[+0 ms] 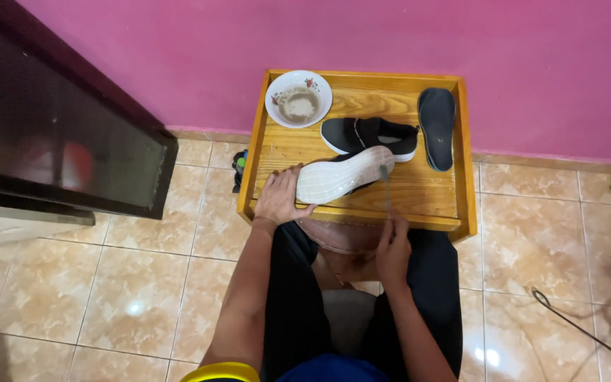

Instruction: Cleaning the white sole of a black sneaker using a small tool and a bowl of cleaning solution on a wooden stand.

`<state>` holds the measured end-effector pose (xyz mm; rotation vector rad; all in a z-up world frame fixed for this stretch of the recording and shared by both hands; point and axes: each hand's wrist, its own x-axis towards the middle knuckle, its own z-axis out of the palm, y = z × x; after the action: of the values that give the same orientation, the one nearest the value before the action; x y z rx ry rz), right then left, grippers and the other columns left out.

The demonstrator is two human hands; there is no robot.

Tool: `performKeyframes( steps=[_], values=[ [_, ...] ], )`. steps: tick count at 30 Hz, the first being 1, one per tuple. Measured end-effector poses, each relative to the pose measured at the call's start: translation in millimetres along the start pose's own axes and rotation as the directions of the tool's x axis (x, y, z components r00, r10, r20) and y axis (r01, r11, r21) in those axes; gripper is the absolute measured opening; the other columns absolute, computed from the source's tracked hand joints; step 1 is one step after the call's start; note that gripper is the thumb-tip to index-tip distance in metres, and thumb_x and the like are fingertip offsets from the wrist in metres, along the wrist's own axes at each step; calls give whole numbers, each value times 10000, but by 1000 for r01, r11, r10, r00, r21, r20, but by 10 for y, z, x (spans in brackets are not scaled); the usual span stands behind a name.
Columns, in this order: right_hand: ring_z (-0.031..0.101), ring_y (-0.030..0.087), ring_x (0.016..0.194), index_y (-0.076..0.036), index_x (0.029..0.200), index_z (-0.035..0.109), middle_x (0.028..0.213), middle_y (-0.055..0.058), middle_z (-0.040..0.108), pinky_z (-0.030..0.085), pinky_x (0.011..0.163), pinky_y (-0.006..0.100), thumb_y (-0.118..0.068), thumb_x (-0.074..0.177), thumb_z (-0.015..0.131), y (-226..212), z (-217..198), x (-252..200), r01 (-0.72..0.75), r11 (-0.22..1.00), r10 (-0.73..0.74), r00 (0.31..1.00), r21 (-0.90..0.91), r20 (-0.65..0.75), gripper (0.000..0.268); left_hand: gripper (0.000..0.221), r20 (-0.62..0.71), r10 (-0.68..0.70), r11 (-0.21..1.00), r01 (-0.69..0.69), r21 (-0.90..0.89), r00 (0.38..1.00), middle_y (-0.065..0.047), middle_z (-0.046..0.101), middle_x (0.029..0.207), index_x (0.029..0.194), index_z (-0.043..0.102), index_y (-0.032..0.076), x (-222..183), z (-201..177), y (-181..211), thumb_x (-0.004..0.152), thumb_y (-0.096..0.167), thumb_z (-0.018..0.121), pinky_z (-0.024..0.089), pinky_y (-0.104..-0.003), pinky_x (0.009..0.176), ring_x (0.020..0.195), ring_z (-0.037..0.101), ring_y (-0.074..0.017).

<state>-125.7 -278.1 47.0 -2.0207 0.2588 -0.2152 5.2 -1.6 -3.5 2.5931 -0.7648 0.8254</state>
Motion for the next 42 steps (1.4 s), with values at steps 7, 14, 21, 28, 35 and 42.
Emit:
performKeyframes(
  steps=[7,14,21,28,35,42],
  values=[
    [651,261,1235,-166,1371,570,1366,103,677,537,1066,472,-150,1100,489,-35,250,-205,43,992,-10,964,-122,265,283,1009,23,-15,1000,15,13,1000,-129,675,1089,1433,528,33,-40,40,-10,710,720,683,470,-403,906,973,704,-256],
    [589,405,1269,-116,1421,496,1357,209,630,508,1056,614,-125,1116,449,-106,148,-118,-40,996,54,984,-85,167,308,1015,29,-18,1000,19,-12,999,-120,677,1112,1449,515,34,-37,-17,-22,717,719,675,471,-406,924,972,707,-251],
    [602,396,1256,-56,1424,524,1311,237,656,474,1074,600,-133,1126,464,-146,25,-49,17,1000,-18,995,16,97,313,1014,-3,-10,1000,10,21,1000,-126,674,1078,1451,523,35,-53,10,-17,731,739,648,474,-422,939,971,707,-258],
    [685,265,1162,-158,1309,610,1179,84,729,546,1027,493,-187,1095,518,-52,274,-217,91,989,-45,933,-114,356,235,1004,22,1,1000,-1,21,1000,-129,666,1100,1444,520,22,-60,7,-16,737,721,655,476,-417,927,986,699,-264],
    [600,364,1257,-80,1405,525,1266,193,661,477,1079,582,-105,1132,456,26,44,-116,48,999,-47,995,-5,89,283,1041,43,-13,999,11,35,999,-127,670,1112,1475,498,32,-86,26,-26,718,727,661,476,-421,941,991,701,-260],
    [636,362,1231,-72,1319,612,1254,202,703,525,1035,533,-126,1093,530,-81,176,-167,31,1000,-31,984,4,178,246,1042,56,-27,999,26,27,998,-133,676,1129,1473,499,32,-73,7,-13,727,742,650,471,-424,946,1004,703,-261]
  ],
)
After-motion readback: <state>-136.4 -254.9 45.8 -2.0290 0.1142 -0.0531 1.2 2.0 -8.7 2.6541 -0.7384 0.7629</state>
